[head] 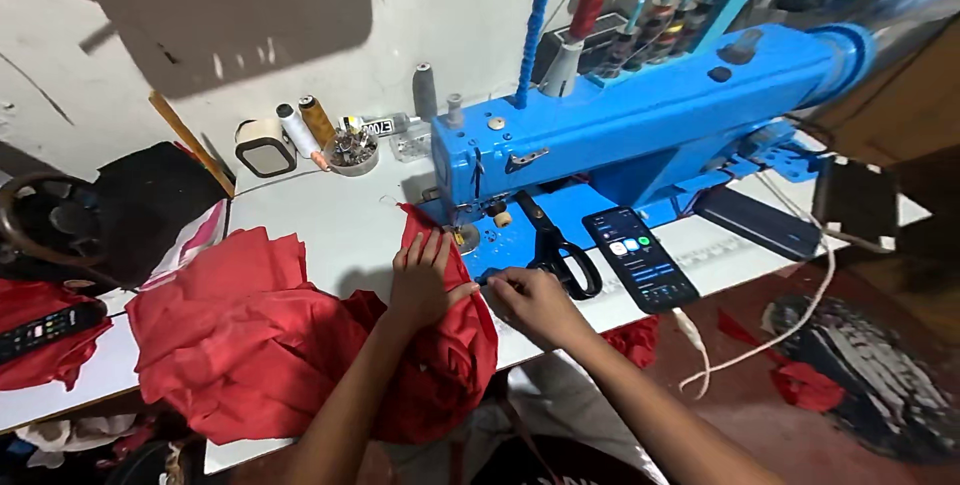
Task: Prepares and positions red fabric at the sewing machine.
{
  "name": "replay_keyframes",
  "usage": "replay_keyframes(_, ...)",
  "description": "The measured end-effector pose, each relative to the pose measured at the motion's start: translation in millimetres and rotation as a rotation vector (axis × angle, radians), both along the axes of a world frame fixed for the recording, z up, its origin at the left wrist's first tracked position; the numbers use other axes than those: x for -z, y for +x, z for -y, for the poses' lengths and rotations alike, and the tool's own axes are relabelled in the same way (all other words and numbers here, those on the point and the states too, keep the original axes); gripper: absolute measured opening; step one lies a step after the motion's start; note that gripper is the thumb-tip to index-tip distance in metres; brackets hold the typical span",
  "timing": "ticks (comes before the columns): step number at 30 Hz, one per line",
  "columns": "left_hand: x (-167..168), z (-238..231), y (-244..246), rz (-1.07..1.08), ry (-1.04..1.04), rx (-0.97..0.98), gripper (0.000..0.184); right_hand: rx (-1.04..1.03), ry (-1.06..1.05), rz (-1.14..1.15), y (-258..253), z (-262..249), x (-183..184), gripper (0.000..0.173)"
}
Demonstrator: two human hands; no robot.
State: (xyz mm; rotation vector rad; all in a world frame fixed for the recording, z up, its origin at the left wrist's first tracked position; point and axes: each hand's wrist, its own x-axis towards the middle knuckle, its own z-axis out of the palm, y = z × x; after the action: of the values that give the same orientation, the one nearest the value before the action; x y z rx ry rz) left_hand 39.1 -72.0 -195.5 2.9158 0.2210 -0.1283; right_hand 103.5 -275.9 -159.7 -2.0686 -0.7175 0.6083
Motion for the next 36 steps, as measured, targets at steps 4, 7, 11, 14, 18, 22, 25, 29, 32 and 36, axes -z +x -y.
replay_keyframes(4,12.4,10.1,-13.4,0.154,0.053,0.049,0.097,-0.011,-0.033,-0.313,15.5,-13.7,2.7,0.023)
replay_keyframes(7,13.0,12.7,-17.1,0.181,0.043,0.055,0.097,-0.046,-0.069,-0.246,21.3,-25.8,10.6,0.019)
replay_keyframes(11,10.4,11.9,-16.6,0.159,0.026,0.056,0.098,-0.14,-0.114,-0.108,27.6,-36.7,12.4,0.018)
replay_keyframes(14,7.2,8.1,-16.1,0.133,-0.002,0.064,0.098,-0.077,-0.021,-0.194,29.9,-37.9,9.6,0.014)
replay_keyframes(18,0.3,1.5,-13.6,0.018,-0.021,0.099,0.105,-0.002,0.039,-0.427,28.5,-36.0,-2.8,0.01)
replay_keyframes(22,-3.3,-0.5,-11.0,-0.037,-0.025,0.113,0.11,-0.009,0.108,-0.541,28.4,-34.8,0.5,0.008)
replay_keyframes(25,-3.4,-2.6,-10.9,-0.046,-0.035,0.117,0.113,-0.023,0.121,-0.545,28.5,-35.7,5.8,0.014)
replay_keyframes(29,-5.9,-4.7,-9.3,-0.067,-0.061,0.11,0.109,-0.014,0.116,-0.493,25.6,-34.8,9.0,0.023)
replay_keyframes(32,-5.5,-3.8,-7.7,-0.011,-0.092,0.082,0.082,0.019,0.084,-0.396,19.6,-33.3,10.5,0.025)
replay_keyframes(36,-6.1,5.7,-1.9,0.062,-0.101,-0.011,0.06,0.066,0.012,-0.185,8.3,-30.9,13.0,0.021)
